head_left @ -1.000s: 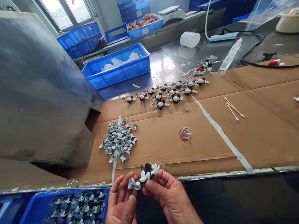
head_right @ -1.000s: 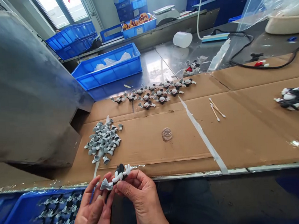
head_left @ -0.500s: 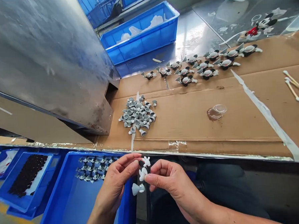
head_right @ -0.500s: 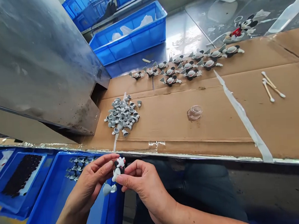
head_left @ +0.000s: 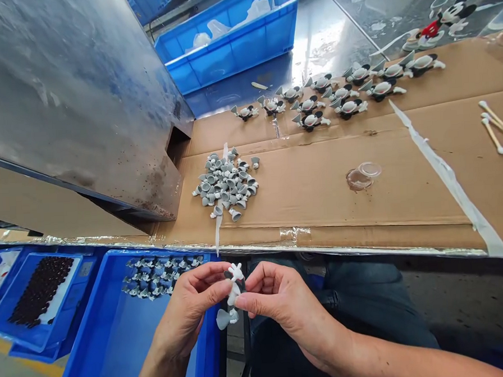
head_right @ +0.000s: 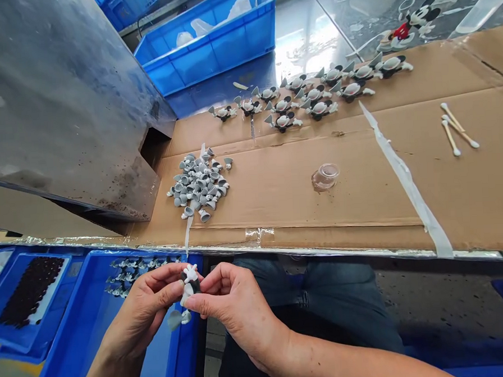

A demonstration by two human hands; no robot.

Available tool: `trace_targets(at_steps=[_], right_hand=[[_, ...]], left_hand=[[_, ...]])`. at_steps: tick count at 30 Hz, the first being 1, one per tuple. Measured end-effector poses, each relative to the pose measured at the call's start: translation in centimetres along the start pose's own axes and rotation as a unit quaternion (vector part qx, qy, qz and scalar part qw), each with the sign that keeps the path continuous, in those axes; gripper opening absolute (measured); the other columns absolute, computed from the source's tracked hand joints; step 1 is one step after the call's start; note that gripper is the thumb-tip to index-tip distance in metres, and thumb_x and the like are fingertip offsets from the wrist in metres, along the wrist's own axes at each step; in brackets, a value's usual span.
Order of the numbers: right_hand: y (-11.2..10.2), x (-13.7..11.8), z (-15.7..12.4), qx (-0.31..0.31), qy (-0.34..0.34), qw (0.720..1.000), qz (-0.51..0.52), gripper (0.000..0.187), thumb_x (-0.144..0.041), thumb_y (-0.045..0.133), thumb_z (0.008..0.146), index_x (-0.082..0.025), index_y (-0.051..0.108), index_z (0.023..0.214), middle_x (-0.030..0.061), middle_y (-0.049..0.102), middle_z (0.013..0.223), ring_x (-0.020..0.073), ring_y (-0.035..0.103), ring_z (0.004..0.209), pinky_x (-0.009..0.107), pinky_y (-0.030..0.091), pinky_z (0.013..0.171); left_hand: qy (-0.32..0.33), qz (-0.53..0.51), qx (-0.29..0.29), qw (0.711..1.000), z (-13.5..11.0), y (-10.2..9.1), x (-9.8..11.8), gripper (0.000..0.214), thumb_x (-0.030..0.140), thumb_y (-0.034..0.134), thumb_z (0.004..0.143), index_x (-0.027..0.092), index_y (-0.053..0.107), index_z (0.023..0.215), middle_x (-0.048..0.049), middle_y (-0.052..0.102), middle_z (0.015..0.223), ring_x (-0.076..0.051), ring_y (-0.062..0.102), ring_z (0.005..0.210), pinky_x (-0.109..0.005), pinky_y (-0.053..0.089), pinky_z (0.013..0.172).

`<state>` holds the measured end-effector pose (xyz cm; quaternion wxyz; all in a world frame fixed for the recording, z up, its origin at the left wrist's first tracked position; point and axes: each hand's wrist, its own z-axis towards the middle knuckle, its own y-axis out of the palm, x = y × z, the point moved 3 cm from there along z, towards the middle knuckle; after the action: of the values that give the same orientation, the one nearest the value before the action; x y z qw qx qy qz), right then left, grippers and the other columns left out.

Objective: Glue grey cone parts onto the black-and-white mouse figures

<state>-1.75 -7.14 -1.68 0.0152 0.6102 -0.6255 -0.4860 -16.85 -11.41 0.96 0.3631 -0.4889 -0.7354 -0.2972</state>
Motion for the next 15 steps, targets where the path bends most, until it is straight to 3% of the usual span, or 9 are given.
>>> trace_targets(at_steps=[8,15], right_hand=[[-0.1,0.5,0.0,-0.011,0.0,1.0,-0.002,0.045,-0.033,0.1,0.048,-0.016,0.063,0.064,-0.0045,0.066,0.058,0.0093,0.056,0.056,0.022,0.043,0.058],[0.1,1.0,0.2,-0.036,0.019,0.998,-0.056,0.041,-0.036,0.098,0.055,-0.016,0.064,0.068,-0.0053,0.065,0.064,0.0091,0.054,0.063,0.021,0.043,0.064]], left_hand=[[0.0,0.044,-0.015,0.999,-0.1,-0.4,0.2,0.027,0.029,0.094,0.064,0.019,0.082,0.085,-0.0047,0.076,0.078,-0.018,0.068,0.075,-0.026,0.053,0.071],[0.001,0.15,-0.08,0.985,-0.2,-1.3,1.1,0.025,0.037,0.09,0.067,0.018,0.08,0.081,-0.0047,0.074,0.082,-0.018,0.064,0.079,-0.028,0.05,0.074]])
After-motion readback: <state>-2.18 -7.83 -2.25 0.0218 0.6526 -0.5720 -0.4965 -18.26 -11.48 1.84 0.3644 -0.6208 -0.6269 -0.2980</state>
